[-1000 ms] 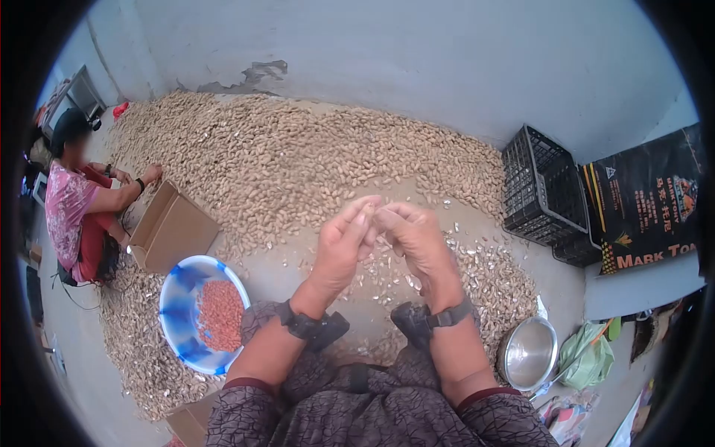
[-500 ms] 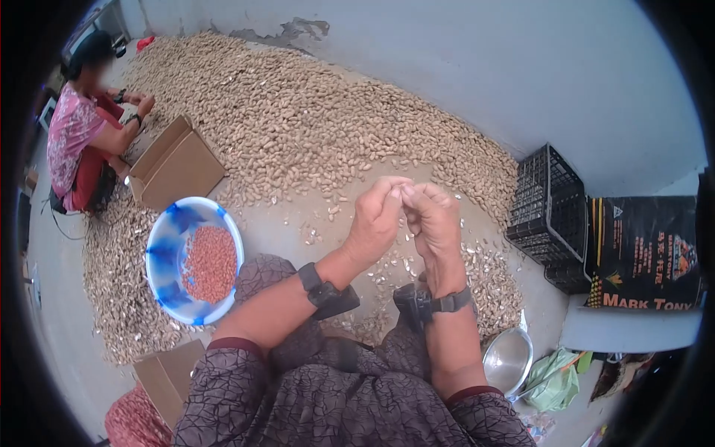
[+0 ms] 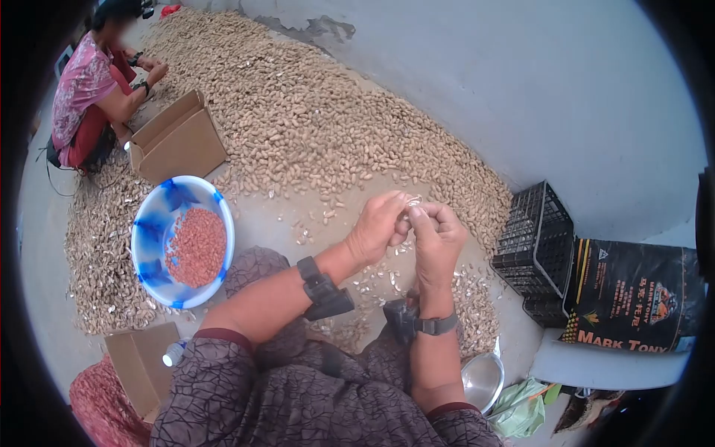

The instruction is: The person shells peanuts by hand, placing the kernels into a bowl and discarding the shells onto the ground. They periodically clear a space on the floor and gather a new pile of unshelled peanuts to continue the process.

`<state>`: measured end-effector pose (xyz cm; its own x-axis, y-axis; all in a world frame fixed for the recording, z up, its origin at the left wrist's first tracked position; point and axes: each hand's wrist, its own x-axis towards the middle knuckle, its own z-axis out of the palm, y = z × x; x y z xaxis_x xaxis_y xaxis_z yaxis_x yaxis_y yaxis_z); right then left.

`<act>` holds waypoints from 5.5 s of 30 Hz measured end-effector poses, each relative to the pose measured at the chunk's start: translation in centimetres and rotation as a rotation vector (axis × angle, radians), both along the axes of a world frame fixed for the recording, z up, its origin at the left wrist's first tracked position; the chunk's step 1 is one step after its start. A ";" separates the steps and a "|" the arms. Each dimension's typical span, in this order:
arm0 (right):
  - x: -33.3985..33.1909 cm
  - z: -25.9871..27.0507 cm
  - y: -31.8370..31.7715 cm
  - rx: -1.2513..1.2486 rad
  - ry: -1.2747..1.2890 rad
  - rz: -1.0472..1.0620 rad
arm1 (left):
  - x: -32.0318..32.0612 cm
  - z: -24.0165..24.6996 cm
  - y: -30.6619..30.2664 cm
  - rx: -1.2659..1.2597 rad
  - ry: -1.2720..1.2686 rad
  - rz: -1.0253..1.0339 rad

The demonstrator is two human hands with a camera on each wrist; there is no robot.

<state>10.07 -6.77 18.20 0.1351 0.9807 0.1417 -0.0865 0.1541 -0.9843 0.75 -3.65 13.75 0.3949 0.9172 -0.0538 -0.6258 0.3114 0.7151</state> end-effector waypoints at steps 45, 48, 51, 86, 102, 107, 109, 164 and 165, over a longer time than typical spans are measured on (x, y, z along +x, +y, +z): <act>2.0 0.8 -0.1 -0.133 -0.223 0.042 | -2.3 0.2 0.8 -0.039 -0.035 -0.366; 2.7 1.0 -0.3 -0.177 -0.225 0.057 | -2.4 0.5 0.6 0.012 -0.069 -0.387; 2.8 1.5 -0.6 -0.224 -0.227 0.064 | -2.4 0.7 0.4 0.025 -0.062 -0.406; 2.5 1.1 -0.7 -0.549 -0.389 0.106 | -2.5 1.9 -0.5 0.152 0.370 -0.290; 2.8 0.3 -0.5 -0.552 -0.082 0.215 | -2.3 1.1 -1.1 0.895 0.946 -0.009; 3.0 0.7 -0.6 -0.534 -0.042 0.273 | -2.7 1.3 -1.2 0.975 1.015 0.033; 3.1 0.8 -0.7 -0.514 -0.033 0.278 | -2.6 0.6 -0.9 0.890 0.928 0.027; 1.5 0.7 -1.2 -0.300 0.038 0.167 | -2.3 1.4 -0.9 0.082 0.003 -0.219; 1.4 0.7 -1.2 -0.324 0.049 0.184 | -2.1 1.2 -1.0 0.115 0.049 -0.209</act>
